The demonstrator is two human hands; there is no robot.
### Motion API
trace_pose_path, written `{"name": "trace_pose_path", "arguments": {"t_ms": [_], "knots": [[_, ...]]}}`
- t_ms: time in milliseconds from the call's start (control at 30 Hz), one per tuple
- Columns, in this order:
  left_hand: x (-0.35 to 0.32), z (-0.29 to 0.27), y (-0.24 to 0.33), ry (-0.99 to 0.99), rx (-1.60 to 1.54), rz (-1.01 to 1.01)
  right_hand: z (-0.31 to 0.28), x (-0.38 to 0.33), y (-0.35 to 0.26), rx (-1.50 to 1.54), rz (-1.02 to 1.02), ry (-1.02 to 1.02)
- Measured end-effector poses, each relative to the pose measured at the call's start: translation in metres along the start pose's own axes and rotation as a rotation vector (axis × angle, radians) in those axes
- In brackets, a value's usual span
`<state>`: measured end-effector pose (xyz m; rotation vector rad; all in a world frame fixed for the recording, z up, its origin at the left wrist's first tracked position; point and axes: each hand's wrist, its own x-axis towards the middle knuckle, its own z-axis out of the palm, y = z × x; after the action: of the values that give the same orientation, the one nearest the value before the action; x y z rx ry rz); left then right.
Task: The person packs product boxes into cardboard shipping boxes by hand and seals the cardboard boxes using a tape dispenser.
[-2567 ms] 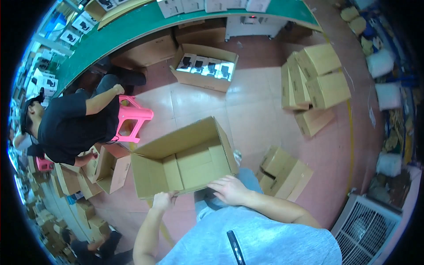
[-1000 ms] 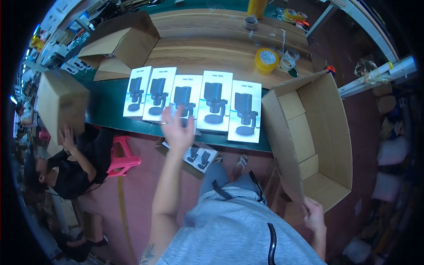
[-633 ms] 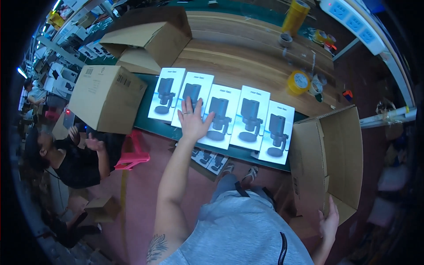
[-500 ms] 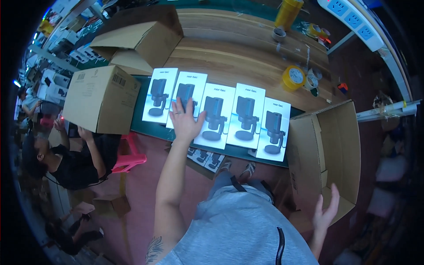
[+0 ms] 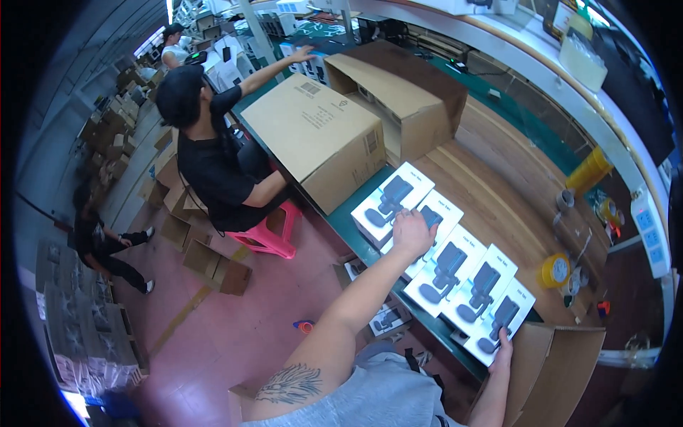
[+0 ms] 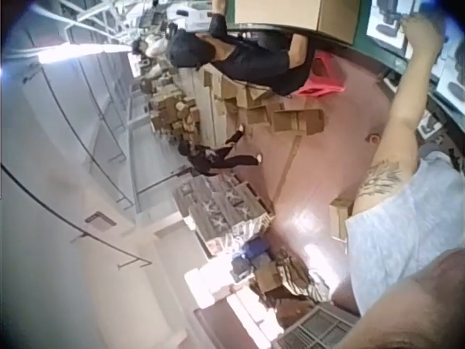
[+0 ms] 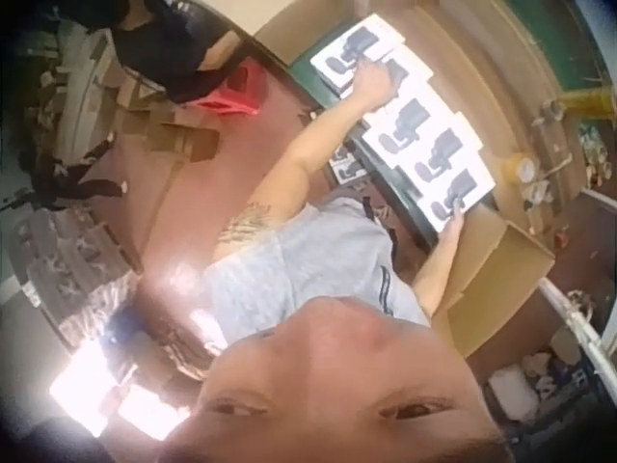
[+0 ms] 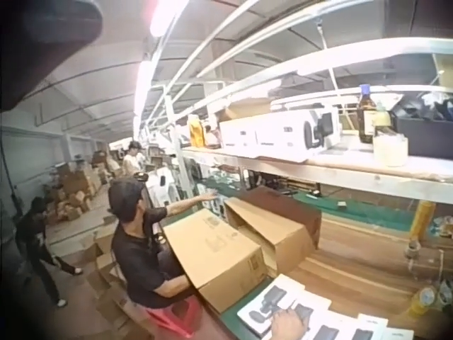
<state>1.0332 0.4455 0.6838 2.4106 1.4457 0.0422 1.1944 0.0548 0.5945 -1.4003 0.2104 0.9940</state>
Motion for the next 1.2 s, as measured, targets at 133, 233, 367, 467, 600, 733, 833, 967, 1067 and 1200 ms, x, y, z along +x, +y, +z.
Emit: {"name": "trace_pose_path", "arguments": {"t_ms": [133,233,367,467,600,733,833,967,1067,1200], "knots": [[0.001,-0.001,-0.008,-0.01,-0.053,-0.095,-0.004,0.003,-0.004,0.007,-0.045,-0.043],[0.012,-0.024,-0.028,-0.414,-0.294,-0.146,-0.01,0.005,-0.017,0.178,0.125,-0.092],[0.017,-0.002,-0.066,-0.486,-0.618,-0.023,-0.016,0.018,0.002,0.197,-0.075,-0.19],[0.004,0.005,-0.073,-0.59,-1.058,-0.048,-0.014,0.01,0.004,0.173,-0.11,-0.18],[0.001,-0.001,-0.066,-0.436,-1.15,0.085,-0.032,0.015,-0.001,0.333,-0.111,-0.252],[-0.069,-0.096,-0.084,-0.271,-1.325,-0.102,0.013,-0.077,-0.042,0.194,-0.26,-0.133],[-0.04,-0.13,-0.175,0.038,-1.26,0.321,0.06,-0.126,-0.103,0.218,-0.549,-0.432],[0.002,-0.174,-0.145,-0.153,-1.614,0.572,0.031,-0.198,-0.134,0.283,-0.792,-0.308],[-0.039,-0.216,-0.007,0.281,-1.684,0.254,0.003,-0.249,-0.118,0.287,-0.912,-0.158],[0.002,-0.194,0.055,-0.353,-1.621,0.987,-0.066,-0.296,-0.064,0.401,-1.289,0.078]]}}
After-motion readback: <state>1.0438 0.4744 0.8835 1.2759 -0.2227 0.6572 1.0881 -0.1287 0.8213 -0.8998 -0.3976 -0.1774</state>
